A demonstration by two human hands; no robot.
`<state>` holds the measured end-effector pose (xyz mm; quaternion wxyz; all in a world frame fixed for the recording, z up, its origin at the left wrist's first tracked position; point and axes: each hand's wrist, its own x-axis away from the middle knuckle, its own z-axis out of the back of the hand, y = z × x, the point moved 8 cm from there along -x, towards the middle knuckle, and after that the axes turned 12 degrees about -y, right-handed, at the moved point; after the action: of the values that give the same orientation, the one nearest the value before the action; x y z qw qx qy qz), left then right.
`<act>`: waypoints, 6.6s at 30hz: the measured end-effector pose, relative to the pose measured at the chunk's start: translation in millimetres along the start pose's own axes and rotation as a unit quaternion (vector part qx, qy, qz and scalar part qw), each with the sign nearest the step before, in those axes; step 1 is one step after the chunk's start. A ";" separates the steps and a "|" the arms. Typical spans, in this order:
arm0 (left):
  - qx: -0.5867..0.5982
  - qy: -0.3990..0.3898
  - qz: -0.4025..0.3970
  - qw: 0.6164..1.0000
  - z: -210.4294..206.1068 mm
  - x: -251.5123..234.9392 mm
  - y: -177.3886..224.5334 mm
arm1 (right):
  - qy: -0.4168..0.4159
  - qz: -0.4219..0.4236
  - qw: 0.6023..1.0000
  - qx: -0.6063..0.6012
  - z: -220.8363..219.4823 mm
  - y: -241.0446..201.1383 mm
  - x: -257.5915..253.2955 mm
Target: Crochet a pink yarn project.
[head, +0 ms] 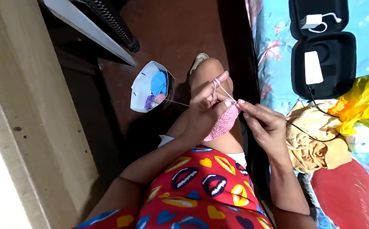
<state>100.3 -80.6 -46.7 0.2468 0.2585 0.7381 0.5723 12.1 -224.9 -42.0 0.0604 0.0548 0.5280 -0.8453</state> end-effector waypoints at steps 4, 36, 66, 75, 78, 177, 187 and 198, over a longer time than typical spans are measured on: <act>-0.372 -0.025 -0.212 0.903 -21.2 21.3 23.0 | 0.000 -0.092 0.991 -0.096 -7.9 -8.6 -0.3; 0.109 -0.105 0.085 0.985 1.9 -6.7 -25.4 | 0.014 -0.113 0.900 -0.422 -12.9 22.9 -5.8; 0.096 -0.017 0.127 0.987 13.6 -8.6 -20.9 | -0.023 0.006 0.996 0.083 -5.3 6.0 -0.3; 0.055 0.003 0.116 0.992 15.2 -6.0 -15.0 | -0.027 0.028 0.970 0.239 -3.5 -8.4 -1.2; 0.056 -0.049 -0.083 0.994 20.1 -4.9 -37.5 | -0.020 0.018 0.963 0.267 -5.7 -9.9 0.6; -0.081 -0.016 -0.158 0.984 -14.6 17.3 20.0 | 0.068 -0.067 0.964 -0.247 -18.7 -13.8 0.1; 0.040 -0.096 0.030 0.994 2.2 -8.1 18.7 | 0.052 0.100 0.967 0.227 2.8 -38.3 3.1; 0.070 -0.098 0.034 0.992 -3.6 -7.0 6.9 | -0.006 -0.011 0.970 -0.241 -13.8 1.1 -1.6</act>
<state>103.9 -86.4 -38.7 0.2797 0.3549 0.7394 0.4991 14.3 -212.8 -48.7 0.0654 0.0273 0.7163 -0.6942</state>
